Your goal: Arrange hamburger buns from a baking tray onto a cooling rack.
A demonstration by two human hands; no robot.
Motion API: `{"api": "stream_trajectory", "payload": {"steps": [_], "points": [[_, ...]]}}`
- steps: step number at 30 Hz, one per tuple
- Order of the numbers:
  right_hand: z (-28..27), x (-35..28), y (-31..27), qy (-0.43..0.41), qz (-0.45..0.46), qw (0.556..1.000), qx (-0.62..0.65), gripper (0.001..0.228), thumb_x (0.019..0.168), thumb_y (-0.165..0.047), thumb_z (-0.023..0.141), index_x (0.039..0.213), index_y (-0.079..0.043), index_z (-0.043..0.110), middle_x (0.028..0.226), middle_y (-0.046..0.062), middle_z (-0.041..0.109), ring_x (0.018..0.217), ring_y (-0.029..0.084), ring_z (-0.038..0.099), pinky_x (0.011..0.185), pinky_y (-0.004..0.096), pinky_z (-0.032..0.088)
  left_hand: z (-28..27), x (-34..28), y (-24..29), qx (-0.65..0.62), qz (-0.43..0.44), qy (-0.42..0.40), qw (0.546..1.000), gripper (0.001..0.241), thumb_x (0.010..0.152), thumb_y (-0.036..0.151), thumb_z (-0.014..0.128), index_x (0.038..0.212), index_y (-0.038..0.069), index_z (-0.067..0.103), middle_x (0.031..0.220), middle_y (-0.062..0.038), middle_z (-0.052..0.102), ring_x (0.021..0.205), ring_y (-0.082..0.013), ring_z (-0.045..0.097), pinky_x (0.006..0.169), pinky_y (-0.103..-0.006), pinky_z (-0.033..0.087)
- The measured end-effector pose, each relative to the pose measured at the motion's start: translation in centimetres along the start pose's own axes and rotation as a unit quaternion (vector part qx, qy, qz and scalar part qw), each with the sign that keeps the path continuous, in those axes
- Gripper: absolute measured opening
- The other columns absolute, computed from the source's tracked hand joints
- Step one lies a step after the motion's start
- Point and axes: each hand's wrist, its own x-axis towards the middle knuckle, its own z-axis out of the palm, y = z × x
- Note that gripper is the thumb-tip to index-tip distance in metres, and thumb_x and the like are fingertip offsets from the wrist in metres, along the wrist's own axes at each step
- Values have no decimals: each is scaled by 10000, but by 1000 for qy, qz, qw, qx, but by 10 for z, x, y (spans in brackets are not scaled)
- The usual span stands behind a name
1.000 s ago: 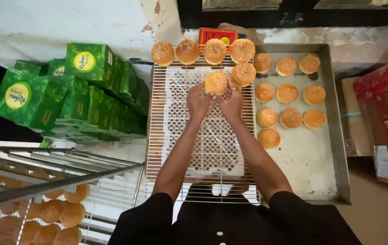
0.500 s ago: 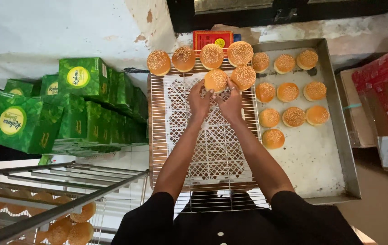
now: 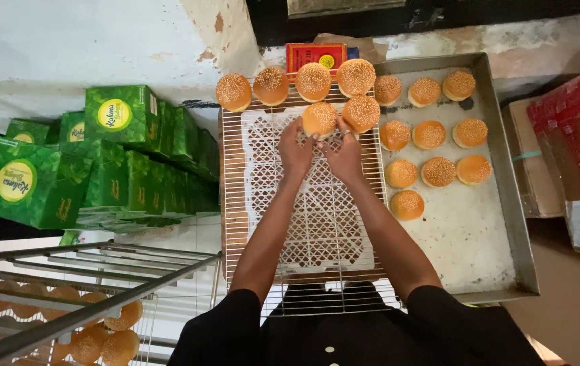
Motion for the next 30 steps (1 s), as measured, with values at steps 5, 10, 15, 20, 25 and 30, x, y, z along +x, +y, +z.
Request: {"api": "stream_trajectory", "payload": {"steps": [5,10,15,20,25,30], "points": [[-25,-19,-5,-2,-7,999,-34,809,869,34,793,1561,-31,378,1437,363,472,1210,570,565,944,573,587,-5,-20,37,33,23,32,999,606,788,185,902,1321,46,649,1213,-185,654,1212,-413,606,1107,-525,409],[-60,-51,-19,55,-94,994,8,714,836,118,778,1464,106,437,1379,389,501,1264,590,508,996,522,556,1,-51,85,-11,-10,24,1000,554,896,238,844,1370,81,604,1277,-133,611,1299,-377,537,1166,-573,337],[-106,-71,-5,83,-145,985,40,698,865,89,782,1481,57,455,1401,294,526,1326,459,525,1031,462,550,27,-89,113,-26,-12,11,1000,549,898,175,838,1391,152,597,1295,-66,617,1329,-350,521,1201,-599,279],[-155,-86,16,97,-150,983,51,672,875,41,800,1463,44,475,1413,227,551,1325,373,558,1010,389,558,63,-127,139,-29,5,11,1000,563,865,322,860,1354,181,621,1285,-53,635,1299,-327,557,1187,-544,328],[-206,-99,36,101,-143,983,51,683,854,91,780,1465,27,480,1421,192,552,1335,337,562,1005,350,560,100,-165,163,-52,-5,13,999,605,786,290,902,1327,165,663,1279,-76,658,1270,-293,590,1178,-471,386],[-256,-111,58,106,-133,985,36,676,854,44,810,1448,42,487,1376,219,568,1302,361,581,996,370,575,137,-195,189,-56,-18,5,998,592,756,226,913,1293,136,684,1256,-91,674,1228,-306,623,1125,-448,443]]}}
